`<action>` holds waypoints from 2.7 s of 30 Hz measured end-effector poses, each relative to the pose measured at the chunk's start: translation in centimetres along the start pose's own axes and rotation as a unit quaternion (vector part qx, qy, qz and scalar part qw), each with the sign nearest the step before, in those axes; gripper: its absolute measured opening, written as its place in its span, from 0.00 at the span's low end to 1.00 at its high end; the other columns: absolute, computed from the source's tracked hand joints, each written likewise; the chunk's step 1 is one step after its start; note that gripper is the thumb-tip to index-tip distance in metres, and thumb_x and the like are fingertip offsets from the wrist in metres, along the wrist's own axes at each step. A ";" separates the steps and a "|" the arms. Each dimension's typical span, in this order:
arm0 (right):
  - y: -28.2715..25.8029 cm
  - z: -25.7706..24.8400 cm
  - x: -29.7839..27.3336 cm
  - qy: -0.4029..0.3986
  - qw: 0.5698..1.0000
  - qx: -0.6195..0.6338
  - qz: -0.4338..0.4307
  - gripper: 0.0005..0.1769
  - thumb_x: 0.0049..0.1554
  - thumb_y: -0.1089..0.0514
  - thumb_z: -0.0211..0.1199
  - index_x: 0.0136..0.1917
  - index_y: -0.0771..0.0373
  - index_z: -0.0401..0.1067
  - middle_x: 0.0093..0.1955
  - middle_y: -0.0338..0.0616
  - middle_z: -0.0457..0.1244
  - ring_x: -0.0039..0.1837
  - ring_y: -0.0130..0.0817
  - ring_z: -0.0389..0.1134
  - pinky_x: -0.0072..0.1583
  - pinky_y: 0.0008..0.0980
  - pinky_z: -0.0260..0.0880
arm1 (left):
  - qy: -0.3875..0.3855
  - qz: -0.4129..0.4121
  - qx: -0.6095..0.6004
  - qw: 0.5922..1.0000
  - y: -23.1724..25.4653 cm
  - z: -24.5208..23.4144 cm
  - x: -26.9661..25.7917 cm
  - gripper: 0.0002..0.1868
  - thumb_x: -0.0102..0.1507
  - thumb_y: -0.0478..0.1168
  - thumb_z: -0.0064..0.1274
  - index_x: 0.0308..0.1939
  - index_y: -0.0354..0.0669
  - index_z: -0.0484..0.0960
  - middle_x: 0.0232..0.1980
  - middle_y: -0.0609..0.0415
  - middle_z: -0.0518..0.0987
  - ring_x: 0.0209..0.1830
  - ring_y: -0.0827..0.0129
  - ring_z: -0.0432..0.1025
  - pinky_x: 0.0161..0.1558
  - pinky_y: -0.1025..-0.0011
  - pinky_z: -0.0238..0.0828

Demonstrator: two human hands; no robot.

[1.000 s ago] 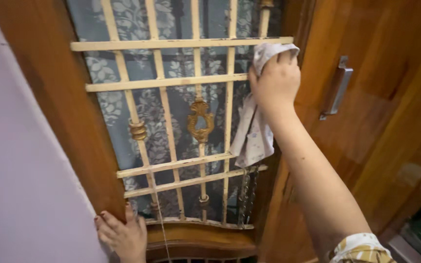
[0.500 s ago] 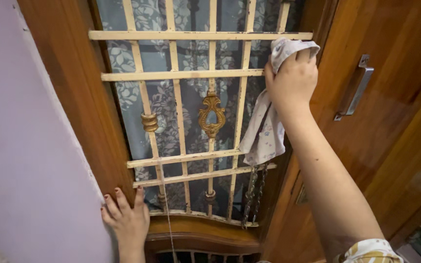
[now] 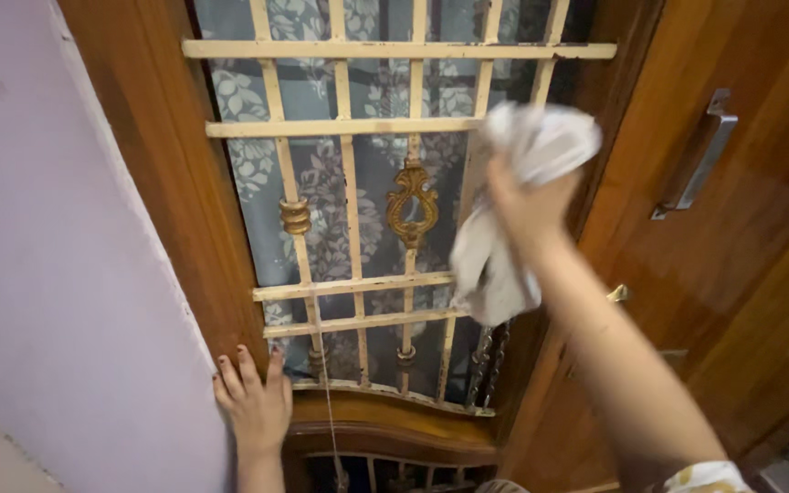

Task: The person wipes the metal bars of a decorative door grille with a cloth. They systematically clean the horizontal and vertical bars, moving from the center outward and then back to the center, ensuring all visible surfaces are wiped.

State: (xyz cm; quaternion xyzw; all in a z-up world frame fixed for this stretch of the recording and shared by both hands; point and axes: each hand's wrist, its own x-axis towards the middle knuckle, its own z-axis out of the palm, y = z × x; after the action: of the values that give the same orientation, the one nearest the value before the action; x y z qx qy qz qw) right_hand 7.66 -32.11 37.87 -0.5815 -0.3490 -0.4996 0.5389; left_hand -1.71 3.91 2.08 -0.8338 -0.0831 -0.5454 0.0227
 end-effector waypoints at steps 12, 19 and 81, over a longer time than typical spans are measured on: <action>-11.8 16.5 -12.8 -0.287 0.938 0.046 0.190 0.32 0.58 0.49 0.63 0.68 0.70 0.60 0.60 0.62 0.66 0.62 0.54 0.70 0.63 0.46 0.70 | -0.011 -0.011 -0.013 1.000 -2.1 1.7 -1.2 0.31 0.60 0.44 0.53 0.68 0.50 0.69 0.75 0.35 0.60 0.74 0.32 0.54 0.70 0.34 0.51; -8.5 22.1 -14.2 -0.275 0.932 0.098 0.214 0.48 0.49 0.48 0.69 0.72 0.74 0.51 0.60 0.62 0.65 0.62 0.51 0.70 0.62 0.41 0.69 | -0.064 -0.060 -0.099 0.991 -2.4 0.2 -0.5 0.32 0.60 0.41 0.51 0.69 0.43 0.68 0.72 0.35 0.64 0.69 0.34 0.59 0.68 0.40 0.55; -6.9 16.7 7.6 -0.109 0.791 -0.369 -0.475 0.24 0.60 0.54 0.60 0.69 0.51 0.74 0.65 0.52 0.63 0.68 0.58 0.62 0.64 0.61 0.62 | 0.107 -0.009 0.031 0.994 3.3 -15.6 30.9 0.30 0.67 0.45 0.62 0.73 0.69 0.76 0.84 0.29 0.42 0.84 0.30 0.39 0.76 0.38 0.50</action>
State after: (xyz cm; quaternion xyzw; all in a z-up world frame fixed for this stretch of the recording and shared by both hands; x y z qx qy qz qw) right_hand 6.51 -15.57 48.38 -0.5481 -0.4265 -0.7166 -0.0637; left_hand -3.22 2.12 36.74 -0.7687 -0.1047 -0.6287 0.0524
